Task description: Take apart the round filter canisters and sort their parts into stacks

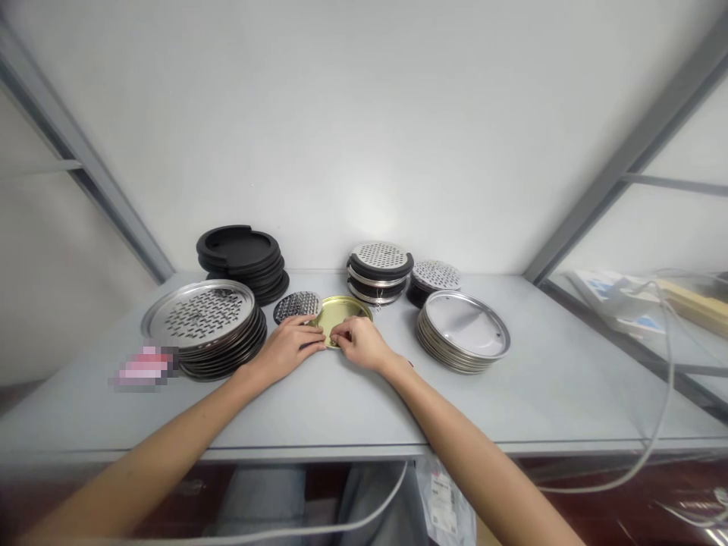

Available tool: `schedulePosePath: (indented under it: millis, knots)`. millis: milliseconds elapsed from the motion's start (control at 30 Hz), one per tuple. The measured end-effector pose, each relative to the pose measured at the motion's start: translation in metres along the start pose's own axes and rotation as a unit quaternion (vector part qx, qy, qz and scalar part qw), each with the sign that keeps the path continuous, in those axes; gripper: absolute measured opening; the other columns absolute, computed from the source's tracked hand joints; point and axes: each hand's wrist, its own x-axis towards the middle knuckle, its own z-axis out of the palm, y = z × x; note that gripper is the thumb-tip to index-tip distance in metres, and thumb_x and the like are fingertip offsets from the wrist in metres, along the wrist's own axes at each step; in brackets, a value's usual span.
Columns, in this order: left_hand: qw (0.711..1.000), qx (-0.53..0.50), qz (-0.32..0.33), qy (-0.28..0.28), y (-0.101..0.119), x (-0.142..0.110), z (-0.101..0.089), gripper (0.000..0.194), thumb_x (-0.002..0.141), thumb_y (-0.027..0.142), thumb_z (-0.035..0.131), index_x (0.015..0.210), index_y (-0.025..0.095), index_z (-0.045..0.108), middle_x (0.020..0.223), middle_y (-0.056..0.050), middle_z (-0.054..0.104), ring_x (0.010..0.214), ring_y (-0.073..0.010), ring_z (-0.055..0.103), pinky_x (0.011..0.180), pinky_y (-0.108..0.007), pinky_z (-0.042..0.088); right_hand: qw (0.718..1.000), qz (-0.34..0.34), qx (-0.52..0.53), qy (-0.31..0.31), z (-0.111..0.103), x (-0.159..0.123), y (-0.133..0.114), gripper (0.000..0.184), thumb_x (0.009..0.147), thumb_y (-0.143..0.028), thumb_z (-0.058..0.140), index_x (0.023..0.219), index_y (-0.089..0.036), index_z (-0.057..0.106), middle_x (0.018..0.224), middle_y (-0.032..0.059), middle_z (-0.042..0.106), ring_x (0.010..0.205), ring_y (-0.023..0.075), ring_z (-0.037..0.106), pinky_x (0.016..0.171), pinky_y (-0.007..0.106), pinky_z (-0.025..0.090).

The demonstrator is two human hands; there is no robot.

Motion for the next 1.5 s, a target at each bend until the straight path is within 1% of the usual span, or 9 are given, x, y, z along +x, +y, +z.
schedulePosePath:
  millis: [100, 300, 467, 600, 767, 1100, 1267, 1500]
  knots:
    - [1.000, 0.011, 0.000, 0.001, 0.001, 0.001, 0.000, 0.012, 0.086, 0.028, 0.065, 0.091, 0.023, 0.074, 0.097, -0.001, 0.074, 0.113, -0.0259, 0.054, 0.097, -0.043, 0.040, 1.000, -0.009, -0.017, 0.013, 0.002, -0.002, -0.001, 0.020, 0.084, -0.013, 0.053, 0.076, -0.017, 0.071, 0.064, 0.0020, 0.060, 0.066, 0.0137, 0.051, 0.065, 0.025, 0.037]
    - [1.000, 0.018, -0.005, -0.005, 0.005, 0.001, -0.003, 0.013, 0.086, 0.030, 0.065, 0.090, 0.023, 0.075, 0.096, -0.002, 0.074, 0.112, -0.0255, 0.053, 0.097, -0.043, 0.040, 0.998, -0.027, -0.039, 0.031, 0.007, -0.007, -0.001, 0.021, 0.086, -0.011, 0.050, 0.078, -0.017, 0.068, 0.065, 0.0024, 0.054, 0.069, 0.0156, 0.049, 0.064, 0.027, 0.036]
    - [0.999, 0.022, -0.021, -0.012, 0.009, 0.000, -0.005, 0.012, 0.086, 0.029, 0.065, 0.089, 0.023, 0.075, 0.095, -0.002, 0.074, 0.112, -0.0263, 0.052, 0.097, -0.043, 0.038, 0.997, -0.036, -0.053, 0.050, 0.013, -0.010, 0.001, 0.021, 0.087, -0.010, 0.048, 0.083, -0.017, 0.068, 0.069, 0.0035, 0.055, 0.072, 0.0169, 0.049, 0.066, 0.028, 0.038]
    - [0.999, 0.017, -0.032, -0.013, 0.009, 0.001, -0.005, 0.012, 0.086, 0.030, 0.065, 0.089, 0.023, 0.074, 0.094, -0.002, 0.074, 0.111, -0.0261, 0.053, 0.097, -0.042, 0.039, 0.995, -0.050, -0.071, 0.047, 0.015, -0.011, 0.002, 0.021, 0.087, -0.009, 0.047, 0.084, -0.016, 0.066, 0.071, 0.0044, 0.054, 0.074, 0.0177, 0.049, 0.068, 0.029, 0.039]
    - [0.999, 0.006, -0.031, -0.020, 0.008, 0.001, -0.005, 0.012, 0.086, 0.029, 0.064, 0.088, 0.022, 0.074, 0.093, -0.002, 0.074, 0.110, -0.0248, 0.055, 0.096, -0.038, 0.042, 0.992, -0.074, -0.090, 0.056, 0.015, -0.013, 0.001, 0.022, 0.088, -0.009, 0.044, 0.084, -0.016, 0.064, 0.072, 0.0049, 0.052, 0.074, 0.0182, 0.046, 0.068, 0.029, 0.039]
    - [0.999, -0.001, -0.035, -0.019, 0.007, 0.000, -0.004, 0.012, 0.085, 0.030, 0.065, 0.088, 0.023, 0.075, 0.091, -0.003, 0.074, 0.108, -0.0253, 0.056, 0.094, -0.039, 0.045, 0.990, -0.082, -0.099, 0.051, 0.014, -0.013, -0.001, 0.022, 0.087, -0.008, 0.044, 0.083, -0.016, 0.064, 0.071, 0.0051, 0.051, 0.074, 0.0185, 0.046, 0.067, 0.030, 0.038]
    - [0.999, -0.005, -0.041, -0.003, 0.006, -0.001, -0.001, 0.013, 0.086, 0.030, 0.065, 0.087, 0.022, 0.074, 0.090, -0.003, 0.074, 0.107, -0.0248, 0.057, 0.095, -0.039, 0.044, 0.990, -0.089, -0.101, 0.048, 0.014, -0.013, -0.001, 0.022, 0.088, -0.009, 0.045, 0.082, -0.016, 0.065, 0.070, 0.0050, 0.051, 0.073, 0.0186, 0.045, 0.066, 0.030, 0.038]
    - [0.998, -0.010, -0.055, -0.013, 0.009, 0.000, -0.003, 0.011, 0.084, 0.029, 0.067, 0.087, 0.021, 0.074, 0.090, -0.003, 0.074, 0.109, -0.0256, 0.056, 0.094, -0.039, 0.044, 0.989, -0.093, -0.102, 0.051, 0.014, -0.013, -0.001, 0.022, 0.088, -0.011, 0.045, 0.082, -0.016, 0.065, 0.069, 0.0051, 0.052, 0.073, 0.0188, 0.046, 0.066, 0.030, 0.038]
